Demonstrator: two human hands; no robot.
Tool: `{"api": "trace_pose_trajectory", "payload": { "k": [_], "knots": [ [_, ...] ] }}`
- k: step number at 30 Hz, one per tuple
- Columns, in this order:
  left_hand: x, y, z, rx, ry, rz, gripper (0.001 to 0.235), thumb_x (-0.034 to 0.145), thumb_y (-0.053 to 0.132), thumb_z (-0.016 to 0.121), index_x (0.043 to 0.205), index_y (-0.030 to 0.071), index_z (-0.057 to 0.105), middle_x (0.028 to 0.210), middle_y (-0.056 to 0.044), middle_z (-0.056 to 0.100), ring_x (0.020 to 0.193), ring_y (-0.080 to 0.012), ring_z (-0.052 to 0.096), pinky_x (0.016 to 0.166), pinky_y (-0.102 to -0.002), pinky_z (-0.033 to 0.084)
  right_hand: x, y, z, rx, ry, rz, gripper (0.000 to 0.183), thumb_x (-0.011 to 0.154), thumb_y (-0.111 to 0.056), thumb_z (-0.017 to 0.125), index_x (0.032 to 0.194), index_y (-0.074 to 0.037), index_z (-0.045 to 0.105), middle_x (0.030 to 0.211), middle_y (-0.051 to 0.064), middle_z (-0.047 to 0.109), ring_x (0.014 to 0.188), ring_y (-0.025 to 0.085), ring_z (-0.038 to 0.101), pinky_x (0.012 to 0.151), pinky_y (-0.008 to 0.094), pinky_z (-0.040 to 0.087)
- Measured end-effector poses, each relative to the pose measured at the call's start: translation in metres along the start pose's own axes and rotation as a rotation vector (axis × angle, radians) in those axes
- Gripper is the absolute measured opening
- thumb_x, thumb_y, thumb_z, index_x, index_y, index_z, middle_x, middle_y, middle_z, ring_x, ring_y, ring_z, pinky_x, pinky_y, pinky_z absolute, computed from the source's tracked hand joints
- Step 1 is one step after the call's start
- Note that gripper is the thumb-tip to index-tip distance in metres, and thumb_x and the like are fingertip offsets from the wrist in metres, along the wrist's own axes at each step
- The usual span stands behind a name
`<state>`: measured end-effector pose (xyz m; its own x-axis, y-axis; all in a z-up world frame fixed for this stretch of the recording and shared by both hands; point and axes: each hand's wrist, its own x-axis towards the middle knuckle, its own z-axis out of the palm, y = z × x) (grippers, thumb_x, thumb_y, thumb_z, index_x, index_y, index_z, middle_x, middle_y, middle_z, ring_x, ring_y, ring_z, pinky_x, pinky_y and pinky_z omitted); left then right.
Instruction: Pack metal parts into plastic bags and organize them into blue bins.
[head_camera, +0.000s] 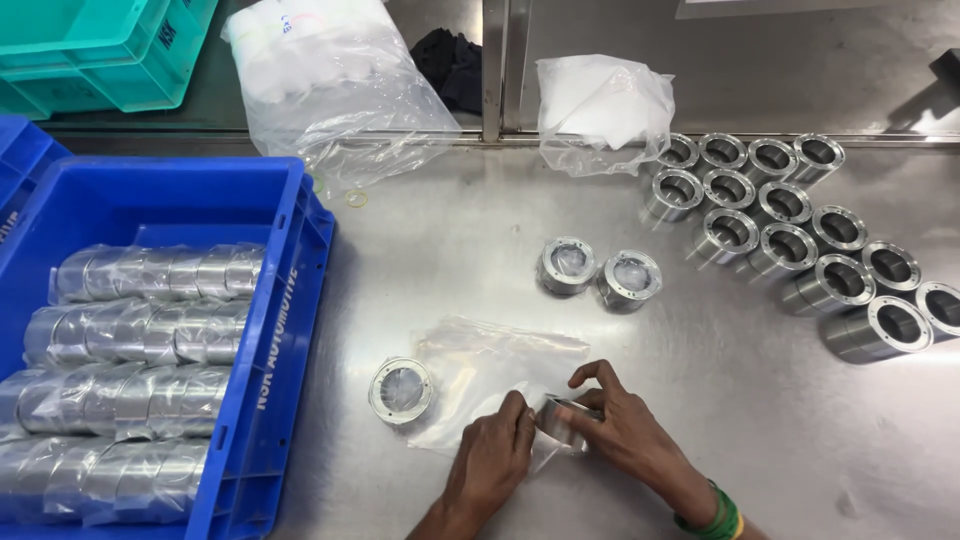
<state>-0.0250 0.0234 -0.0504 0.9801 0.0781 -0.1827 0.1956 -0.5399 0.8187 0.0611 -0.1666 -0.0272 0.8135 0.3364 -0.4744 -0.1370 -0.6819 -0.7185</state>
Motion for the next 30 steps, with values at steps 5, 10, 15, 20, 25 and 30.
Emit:
{"api": "trace_pose_trajectory", "payload": {
  "k": [5, 10, 15, 20, 25, 30],
  "knots": [
    [0.017, 0.017, -0.016, 0.079, 0.131, 0.341, 0.020, 0.104, 0.024, 0.055, 0.095, 0.006, 0.053, 0.061, -0.013, 0.065, 0.053, -0.0306, 0.066, 0.050, -0.044, 0.052, -0.002, 0.000, -0.003, 0.006, 0.016, -0.050, 0.046, 0.093, -0.044, 0.064, 0.127, -0.015, 0.056, 0.076, 0.012, 0.072, 0.070, 0.024, 0.070, 0.068, 0.040, 0.054],
    [0.023, 0.062, 0.013, 0.009, 0.113, 0.535, 0.016, 0.103, 0.022, 0.057, 0.098, 0.006, 0.055, 0.061, -0.011, 0.063, 0.051, -0.0260, 0.065, 0.049, -0.038, 0.053, -0.007, 0.015, -0.006, -0.238, 0.269, -1.082, 0.061, 0.077, -0.033, 0.082, 0.127, -0.007, 0.059, 0.109, 0.014, 0.068, 0.098, 0.038, 0.056, 0.078, 0.035, 0.053],
    [0.006, 0.101, -0.007, -0.325, -0.142, 0.500, 0.029, 0.101, 0.029, 0.065, 0.110, 0.004, 0.057, 0.087, -0.011, 0.068, 0.076, -0.0241, 0.070, 0.069, -0.038, 0.058, -0.006, 0.038, -0.022, 0.104, 0.211, -0.672, 0.034, 0.080, -0.018, 0.080, 0.112, -0.010, 0.073, 0.101, 0.004, 0.073, 0.083, 0.015, 0.073, 0.070, 0.031, 0.060],
    [0.027, 0.049, -0.012, 0.141, 0.081, 0.629, 0.072, 0.068, 0.033, 0.083, 0.125, 0.001, 0.054, 0.110, -0.025, 0.063, 0.101, -0.0397, 0.062, 0.084, -0.045, 0.054, 0.025, 0.104, -0.019, 0.826, -0.056, -0.268, 0.016, 0.083, -0.002, 0.076, 0.098, -0.002, 0.074, 0.091, 0.006, 0.064, 0.074, 0.015, 0.057, 0.063, 0.031, 0.046],
    [0.051, 0.007, 0.042, 0.130, -0.042, 0.312, 0.055, 0.076, 0.020, 0.077, 0.122, 0.003, 0.052, 0.102, -0.018, 0.062, 0.100, -0.0371, 0.061, 0.088, -0.048, 0.049, 0.024, 0.097, -0.015, 0.363, 0.068, -0.738, 0.012, 0.075, 0.004, 0.085, 0.078, -0.004, 0.077, 0.088, 0.006, 0.054, 0.086, 0.018, 0.053, 0.070, 0.035, 0.043],
    [0.048, 0.065, 0.038, 0.180, 0.032, 0.165, 0.051, 0.083, 0.029, 0.076, 0.118, 0.001, 0.053, 0.098, -0.016, 0.063, 0.092, -0.0322, 0.065, 0.080, -0.047, 0.052, -0.018, 0.042, -0.022, -0.276, 0.374, -0.795, 0.047, 0.068, -0.004, 0.073, 0.114, 0.000, 0.061, 0.113, 0.020, 0.051, 0.106, 0.036, 0.057, 0.087, 0.040, 0.051]
  ]
}}
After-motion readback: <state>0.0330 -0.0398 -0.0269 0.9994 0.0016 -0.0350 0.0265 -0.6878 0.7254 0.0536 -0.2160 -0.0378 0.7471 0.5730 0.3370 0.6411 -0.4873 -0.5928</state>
